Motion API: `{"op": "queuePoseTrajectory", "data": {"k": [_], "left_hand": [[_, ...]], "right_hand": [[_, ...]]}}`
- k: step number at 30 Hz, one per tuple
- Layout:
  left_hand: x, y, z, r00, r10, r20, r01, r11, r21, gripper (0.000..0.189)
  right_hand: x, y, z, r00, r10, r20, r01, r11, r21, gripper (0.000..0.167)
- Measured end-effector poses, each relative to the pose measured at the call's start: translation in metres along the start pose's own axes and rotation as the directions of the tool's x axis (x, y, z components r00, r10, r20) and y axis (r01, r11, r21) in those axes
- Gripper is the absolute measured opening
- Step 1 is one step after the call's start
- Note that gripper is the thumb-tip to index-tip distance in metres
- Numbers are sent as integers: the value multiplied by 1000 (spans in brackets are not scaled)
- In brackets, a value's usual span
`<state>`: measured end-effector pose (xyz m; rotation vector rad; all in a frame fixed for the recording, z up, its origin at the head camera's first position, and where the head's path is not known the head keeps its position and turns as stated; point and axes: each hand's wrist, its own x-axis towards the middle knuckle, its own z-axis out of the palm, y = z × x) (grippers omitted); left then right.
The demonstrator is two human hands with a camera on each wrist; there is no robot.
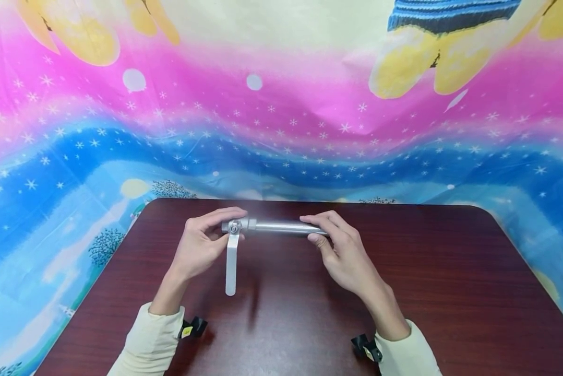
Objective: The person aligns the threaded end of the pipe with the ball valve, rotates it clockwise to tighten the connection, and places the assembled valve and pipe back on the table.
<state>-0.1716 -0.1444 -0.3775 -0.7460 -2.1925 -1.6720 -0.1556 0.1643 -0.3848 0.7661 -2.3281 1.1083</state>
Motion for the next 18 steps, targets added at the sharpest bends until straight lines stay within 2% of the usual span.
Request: {"op": "queuePoseTrajectory", "data": {"k": [13,18], "left_hand": [[-1,-1,0,1000,17,6,-17,999,32,47],[-1,-1,0,1000,26,-1,-26,999,42,49]], "right_hand": [[-1,1,-3,996,74,59,-74,997,1,37],[-1,2,-3,993,84,88,-88,995,39,36]]}}
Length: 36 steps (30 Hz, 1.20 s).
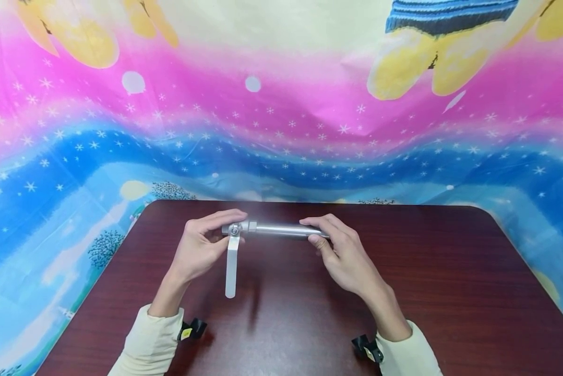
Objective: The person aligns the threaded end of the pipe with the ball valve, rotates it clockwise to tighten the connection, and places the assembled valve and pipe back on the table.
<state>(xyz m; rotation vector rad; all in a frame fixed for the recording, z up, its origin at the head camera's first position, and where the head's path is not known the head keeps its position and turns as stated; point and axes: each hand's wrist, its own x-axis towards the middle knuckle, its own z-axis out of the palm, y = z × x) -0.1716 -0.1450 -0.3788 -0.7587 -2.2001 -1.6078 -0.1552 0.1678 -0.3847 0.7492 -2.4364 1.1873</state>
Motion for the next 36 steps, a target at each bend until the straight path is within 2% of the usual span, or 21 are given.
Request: {"op": "queuePoseTrajectory", "data": {"k": [4,9,13,22,28,32,36], "left_hand": [[0,-1,0,1000,-10,-20,10,1000,1,50],[2,-3,2,999,-47,-21,47,999,1,46],[3,-7,4,996,-90,8,90,996,22,45],[-3,-18,5,985,-161,59,154,983,103,45],[-8,-26,11,977,-180,111,155,967,203,41],[-11,-30,14,966,-204,158,154,947,282,41],[-13,-36,15,943,-259,209,183,929,323,45]], "right_hand": [[1,2,2,1000,0,27,-2,999,48,39],[0,6,3,1000,-20,11,20,1000,7,50],[-2,10,4,1000,-18,12,18,999,-27,54],[-10,27,16,999,18,26,-18,1000,-20,47],[-18,38,16,997,44,56,-43,999,-25,45],[-22,46,16,993,73,95,-72,997,-12,45],[-25,52,16,988,83,129,-81,997,-19,44]]}}
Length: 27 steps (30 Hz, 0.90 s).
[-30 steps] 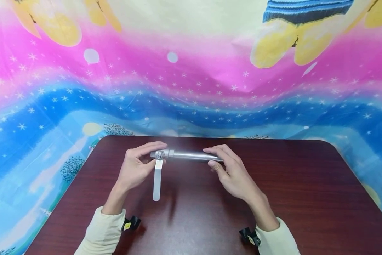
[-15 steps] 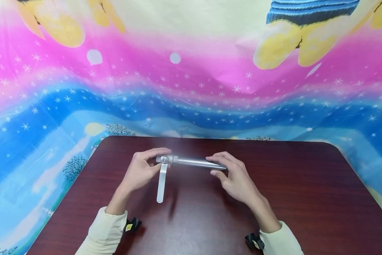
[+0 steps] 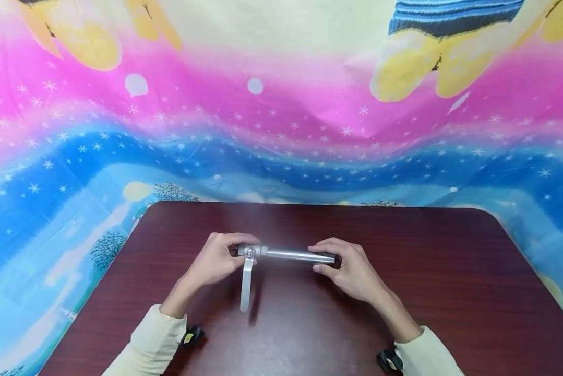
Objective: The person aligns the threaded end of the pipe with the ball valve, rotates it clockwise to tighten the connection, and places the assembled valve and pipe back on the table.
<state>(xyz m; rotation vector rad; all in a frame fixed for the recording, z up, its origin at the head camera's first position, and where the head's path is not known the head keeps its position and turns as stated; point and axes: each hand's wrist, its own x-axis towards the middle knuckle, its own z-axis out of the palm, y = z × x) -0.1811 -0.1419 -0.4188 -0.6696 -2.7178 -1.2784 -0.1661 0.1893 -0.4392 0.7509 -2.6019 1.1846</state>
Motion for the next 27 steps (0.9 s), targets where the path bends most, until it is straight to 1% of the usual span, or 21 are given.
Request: {"op": "queuePoseTrajectory", "data": {"k": [3,6,14,20,23,27], "left_hand": [[0,-5,3,999,-9,49,9,1000,16,48],[1,-8,5,996,-2,90,-2,999,40,50],[5,-12,8,983,59,175,-82,989,127,44],[8,-16,12,966,111,233,-159,966,202,38],[9,-16,14,959,118,258,-177,959,220,37],[9,-16,16,954,106,282,-174,958,230,37]], "right_hand": [[-1,4,1,1000,2,23,-2,1000,-19,42],[-2,7,3,999,9,50,-8,999,-36,41],[-4,12,6,993,30,110,-24,998,-53,39],[-2,14,7,980,79,181,-67,995,-67,39],[-2,15,8,976,92,199,-77,993,-86,38],[-2,15,10,974,100,202,-79,991,-112,37]]}}
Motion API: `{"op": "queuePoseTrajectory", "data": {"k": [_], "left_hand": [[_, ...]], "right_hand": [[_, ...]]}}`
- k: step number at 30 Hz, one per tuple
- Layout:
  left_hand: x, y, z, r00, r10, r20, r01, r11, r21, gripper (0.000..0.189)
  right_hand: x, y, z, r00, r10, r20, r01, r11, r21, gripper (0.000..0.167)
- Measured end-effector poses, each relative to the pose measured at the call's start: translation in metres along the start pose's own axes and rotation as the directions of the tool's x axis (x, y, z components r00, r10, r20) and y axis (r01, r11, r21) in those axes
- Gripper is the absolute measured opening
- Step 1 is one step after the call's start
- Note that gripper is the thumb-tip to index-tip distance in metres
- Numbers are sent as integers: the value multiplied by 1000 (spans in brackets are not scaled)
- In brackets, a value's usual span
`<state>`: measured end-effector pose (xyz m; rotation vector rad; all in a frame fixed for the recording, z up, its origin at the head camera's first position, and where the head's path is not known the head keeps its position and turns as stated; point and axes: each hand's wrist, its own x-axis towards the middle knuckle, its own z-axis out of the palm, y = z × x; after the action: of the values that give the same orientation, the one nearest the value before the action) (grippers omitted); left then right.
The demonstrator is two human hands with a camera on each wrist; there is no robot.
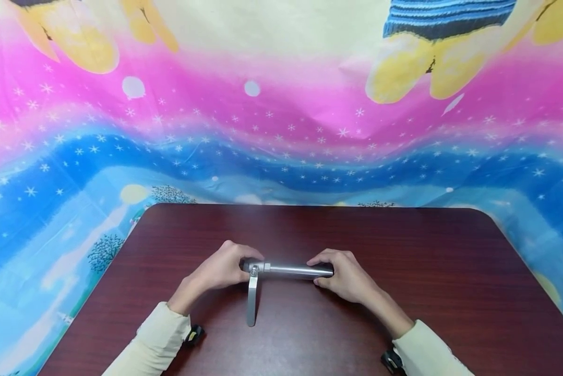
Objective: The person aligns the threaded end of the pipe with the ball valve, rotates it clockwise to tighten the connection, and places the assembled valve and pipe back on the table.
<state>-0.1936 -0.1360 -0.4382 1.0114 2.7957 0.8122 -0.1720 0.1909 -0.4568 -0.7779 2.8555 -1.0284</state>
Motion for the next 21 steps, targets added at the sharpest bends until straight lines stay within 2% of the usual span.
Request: {"op": "queuePoseTrajectory", "data": {"k": [8,14,18,21], "left_hand": [[-1,2,-1,1000,0,23,-1,999,32,36],[-1,3,0,1000,-1,22,0,999,50,37],[-5,4,-1,999,-29,37,27,998,49,41],[-11,4,-5,997,-65,39,64,997,40,47]], "right_hand": [[2,-2,0,999,24,31,-23,1000,-19,35],[1,-2,0,999,10,35,-8,999,-42,34],[-4,-2,-3,999,2,38,1,998,-66,36],[-13,-2,-7,1000,6,11,-5,996,-84,38]]}}
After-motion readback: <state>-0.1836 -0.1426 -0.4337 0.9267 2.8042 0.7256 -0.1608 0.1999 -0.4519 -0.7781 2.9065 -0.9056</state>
